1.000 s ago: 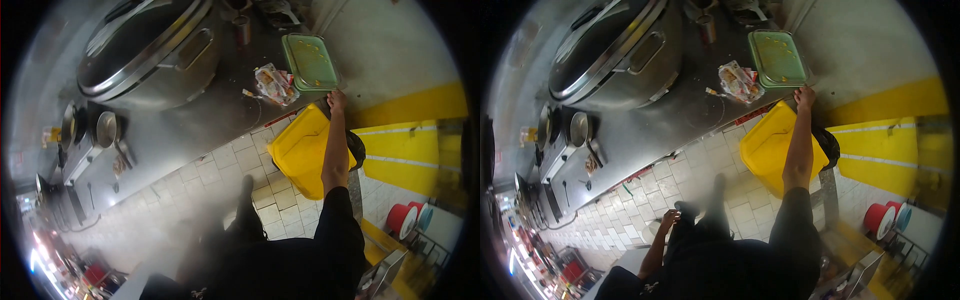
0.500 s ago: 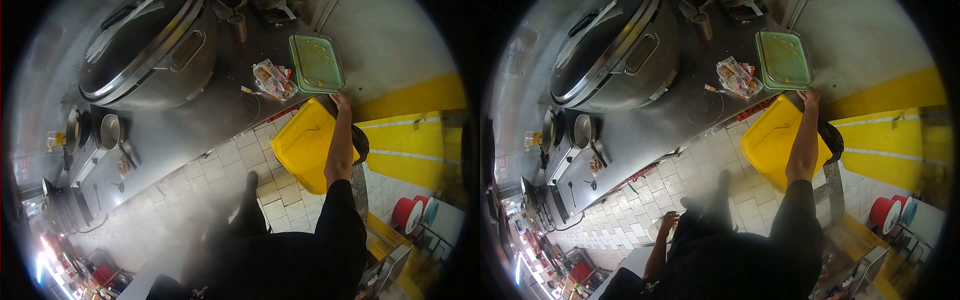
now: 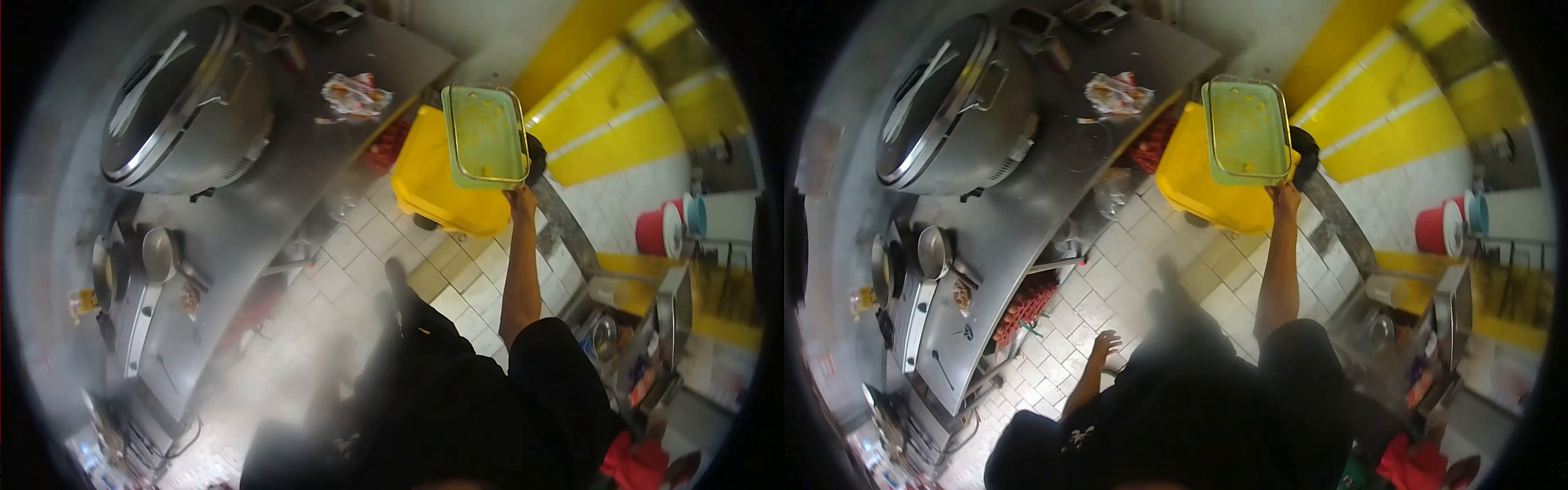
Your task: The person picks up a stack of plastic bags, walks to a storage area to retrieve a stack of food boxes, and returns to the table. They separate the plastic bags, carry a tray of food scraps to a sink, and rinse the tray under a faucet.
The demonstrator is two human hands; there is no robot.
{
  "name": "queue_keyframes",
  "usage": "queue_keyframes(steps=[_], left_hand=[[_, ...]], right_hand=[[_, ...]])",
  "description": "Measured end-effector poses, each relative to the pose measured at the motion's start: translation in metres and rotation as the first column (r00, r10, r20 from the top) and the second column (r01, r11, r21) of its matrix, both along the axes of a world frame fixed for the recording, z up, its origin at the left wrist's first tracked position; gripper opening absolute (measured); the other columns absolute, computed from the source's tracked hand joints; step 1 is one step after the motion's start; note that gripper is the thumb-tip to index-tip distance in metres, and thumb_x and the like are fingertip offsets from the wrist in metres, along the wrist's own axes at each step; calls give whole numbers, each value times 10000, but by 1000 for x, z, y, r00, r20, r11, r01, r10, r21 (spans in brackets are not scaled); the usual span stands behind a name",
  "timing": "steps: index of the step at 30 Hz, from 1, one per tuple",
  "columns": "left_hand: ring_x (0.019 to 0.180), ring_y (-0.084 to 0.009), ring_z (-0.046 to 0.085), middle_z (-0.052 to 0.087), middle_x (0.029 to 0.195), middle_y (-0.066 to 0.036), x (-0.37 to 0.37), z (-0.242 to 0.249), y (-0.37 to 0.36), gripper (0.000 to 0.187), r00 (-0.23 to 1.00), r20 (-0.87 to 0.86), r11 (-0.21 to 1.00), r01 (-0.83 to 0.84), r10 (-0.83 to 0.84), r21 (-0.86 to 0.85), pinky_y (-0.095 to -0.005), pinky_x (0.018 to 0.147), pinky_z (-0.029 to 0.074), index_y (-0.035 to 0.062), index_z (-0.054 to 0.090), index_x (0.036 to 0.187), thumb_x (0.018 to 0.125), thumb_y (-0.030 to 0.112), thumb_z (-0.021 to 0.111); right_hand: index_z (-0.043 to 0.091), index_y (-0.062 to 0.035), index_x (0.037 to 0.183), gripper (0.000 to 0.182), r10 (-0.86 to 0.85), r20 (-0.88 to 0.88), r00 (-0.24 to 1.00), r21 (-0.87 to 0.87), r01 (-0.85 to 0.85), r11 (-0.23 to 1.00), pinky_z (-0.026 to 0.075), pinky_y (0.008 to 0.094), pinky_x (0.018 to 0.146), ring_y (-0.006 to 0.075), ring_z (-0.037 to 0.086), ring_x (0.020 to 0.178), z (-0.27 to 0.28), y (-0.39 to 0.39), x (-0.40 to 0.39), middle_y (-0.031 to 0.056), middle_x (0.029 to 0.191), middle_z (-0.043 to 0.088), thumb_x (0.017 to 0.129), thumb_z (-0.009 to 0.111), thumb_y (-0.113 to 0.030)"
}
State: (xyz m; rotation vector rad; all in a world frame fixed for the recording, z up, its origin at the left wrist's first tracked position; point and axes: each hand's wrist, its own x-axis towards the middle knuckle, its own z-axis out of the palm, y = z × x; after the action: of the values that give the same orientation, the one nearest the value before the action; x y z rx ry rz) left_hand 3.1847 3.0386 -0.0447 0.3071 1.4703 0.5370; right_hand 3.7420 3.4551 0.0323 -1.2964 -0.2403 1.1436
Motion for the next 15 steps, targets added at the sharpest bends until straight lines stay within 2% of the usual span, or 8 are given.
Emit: queue_keyframes(steps=[1, 3, 4, 9, 11, 12, 14, 15], left_hand=[[939, -230, 646, 636, 1103, -97, -9, -27, -1, 345, 995, 24, 991, 98, -96, -93, -393, 741, 492, 147, 519, 1172, 900, 358, 547], [919, -232, 647, 649, 1072, -91, -4, -35, 23, 354, 944, -61, 929, 305, -323, -209, -409, 734, 487, 154, 524, 1161, 885, 373, 566], [909, -232, 647, 654, 1058, -86, -3, -46, 30, 352, 898, -102, 879, 387, -428, -278, -411, 729, 485, 155, 527, 1156, 883, 373, 570], [873, -212, 641, 659, 1043, -72, 53, -43, 112, 343, 809, -143, 820, 554, -571, -142, -416, 741, 470, 159, 536, 1135, 879, 386, 575], [879, -210, 634, 654, 1052, -73, 103, -35, 147, 354, 754, -121, 763, 641, -646, -80, -413, 759, 467, 147, 535, 1136, 886, 395, 567], [908, -214, 626, 643, 1081, -77, 133, -33, 165, 380, 689, -146, 704, 700, -709, -116, -416, 768, 468, 144, 533, 1161, 895, 415, 552], [941, -223, 614, 631, 1106, -86, 186, -39, 195, 419, 609, -90, 616, 784, -788, -84, -421, 775, 468, 142, 526, 1194, 899, 439, 538], [950, -227, 611, 628, 1111, -87, 212, -59, 209, 435, 480, -184, 489, 872, -858, -1, -423, 782, 468, 143, 525, 1207, 900, 452, 533]], right_hand=[[539, 67, 1137, 261, -3, -3, 1000, 15, 3, 1000, 597, 333, 643, 238, 672, 833, 2, -40, 17, 148, 1013, 641, 916, 551, -70], [539, 71, 1140, 269, -84, -15, 996, 80, 85, 993, 599, 352, 690, 259, 671, 852, 20, -115, 39, 159, 1015, 637, 921, 546, -87], [539, 71, 1143, 278, -114, -1, 994, 59, 114, 992, 597, 362, 711, 269, 669, 868, 17, -147, 60, 166, 1032, 633, 924, 548, -99], [532, 75, 1160, 278, -347, 30, 937, -38, 348, 937, 588, 399, 774, 304, 658, 916, 5, -322, 154, 185, 1060, 617, 950, 496, -103], [526, 82, 1167, 276, -447, 110, 888, -158, 459, 874, 581, 414, 797, 309, 646, 939, 10, -373, 189, 182, 1074, 606, 957, 471, -88], [526, 82, 1167, 276, -468, 107, 877, -156, 479, 864, 581, 414, 797, 309, 646, 939, 4, -395, 207, 182, 1074, 606, 957, 471, -88], [556, 22, 1112, 210, -526, 129, 841, -146, 541, 828, 591, 354, 729, 229, 660, 827, -3, -431, 248, 125, 1009, 625, 946, 487, -88], [556, 22, 1112, 210, -540, 134, 831, -152, 556, 817, 591, 354, 729, 229, 660, 827, -5, -443, 273, 125, 1009, 625, 946, 487, -88]])
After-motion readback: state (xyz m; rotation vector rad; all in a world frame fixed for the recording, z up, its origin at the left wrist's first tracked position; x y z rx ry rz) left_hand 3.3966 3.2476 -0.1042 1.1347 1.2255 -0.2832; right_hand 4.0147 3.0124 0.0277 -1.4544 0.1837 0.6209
